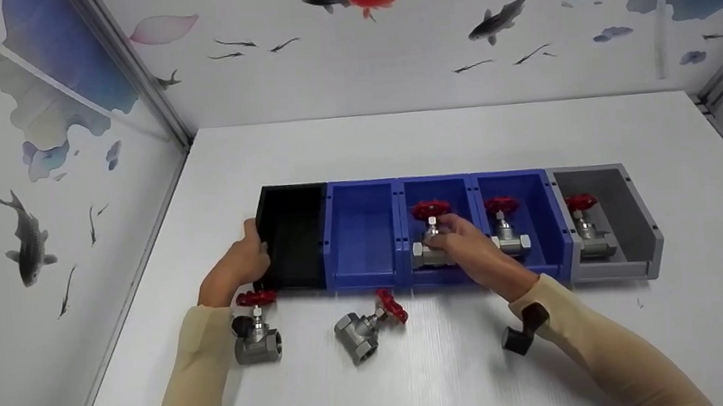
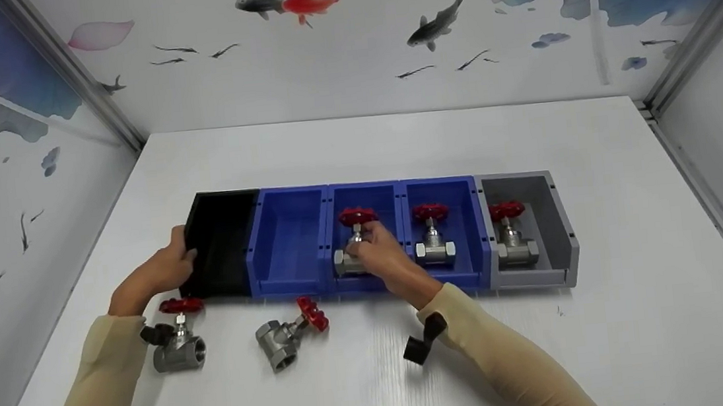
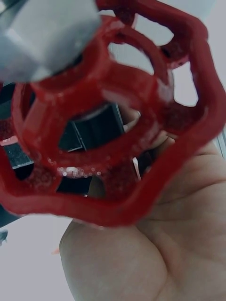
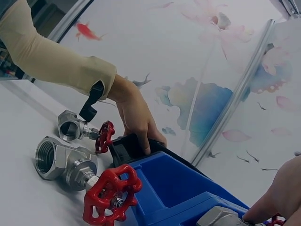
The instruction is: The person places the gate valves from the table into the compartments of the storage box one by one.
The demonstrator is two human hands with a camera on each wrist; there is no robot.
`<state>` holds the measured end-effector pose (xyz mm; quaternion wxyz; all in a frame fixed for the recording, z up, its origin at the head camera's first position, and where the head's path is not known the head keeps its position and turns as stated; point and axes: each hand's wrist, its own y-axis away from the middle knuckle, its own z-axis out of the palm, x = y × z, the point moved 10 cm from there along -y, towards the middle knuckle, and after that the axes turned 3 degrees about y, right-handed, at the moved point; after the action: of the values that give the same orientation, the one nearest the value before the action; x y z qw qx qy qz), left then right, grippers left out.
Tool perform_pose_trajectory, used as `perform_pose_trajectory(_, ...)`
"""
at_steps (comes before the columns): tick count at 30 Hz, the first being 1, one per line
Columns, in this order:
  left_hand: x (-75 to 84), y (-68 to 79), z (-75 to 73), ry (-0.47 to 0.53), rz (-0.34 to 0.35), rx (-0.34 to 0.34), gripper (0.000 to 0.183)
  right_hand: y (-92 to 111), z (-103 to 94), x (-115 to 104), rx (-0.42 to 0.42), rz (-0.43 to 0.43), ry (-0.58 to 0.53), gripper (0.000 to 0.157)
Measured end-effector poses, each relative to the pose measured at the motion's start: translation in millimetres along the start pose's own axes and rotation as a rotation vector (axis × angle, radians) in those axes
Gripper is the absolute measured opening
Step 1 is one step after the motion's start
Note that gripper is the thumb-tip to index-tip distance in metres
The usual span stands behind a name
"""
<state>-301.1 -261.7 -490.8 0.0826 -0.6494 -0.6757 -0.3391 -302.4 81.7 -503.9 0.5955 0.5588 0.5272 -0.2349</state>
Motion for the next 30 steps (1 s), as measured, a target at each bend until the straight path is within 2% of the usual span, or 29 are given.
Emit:
perform_pose_trajectory(3, 0.1, -0.7, -0.2, 0.0, 0.004, 0.006, 0.054, -1, -1.2, 1, 0.016, 0.005, 0.014, 0.06)
perform_pose_trajectory(10, -1.6, -0.8, 1.3, 0.028, -0.006, -0.009, 0.059, -4, 1.9, 0, 0.018, -0.018, -0.053, 0.061)
perform_pose_trajectory(18, -1.3, 0.0, 1.1, 0.015, -0.021, -0.007, 0.058, -8, 1.9, 2, 0.046, -0.018, -0.032, 0.061)
perform_pose_trajectory(30, -0.5, -1.5, 0.2, -0.006, -0.003, 0.004, 0.058, -11, 2.3, 4, 0.06, -0.018, -0.025, 0.058)
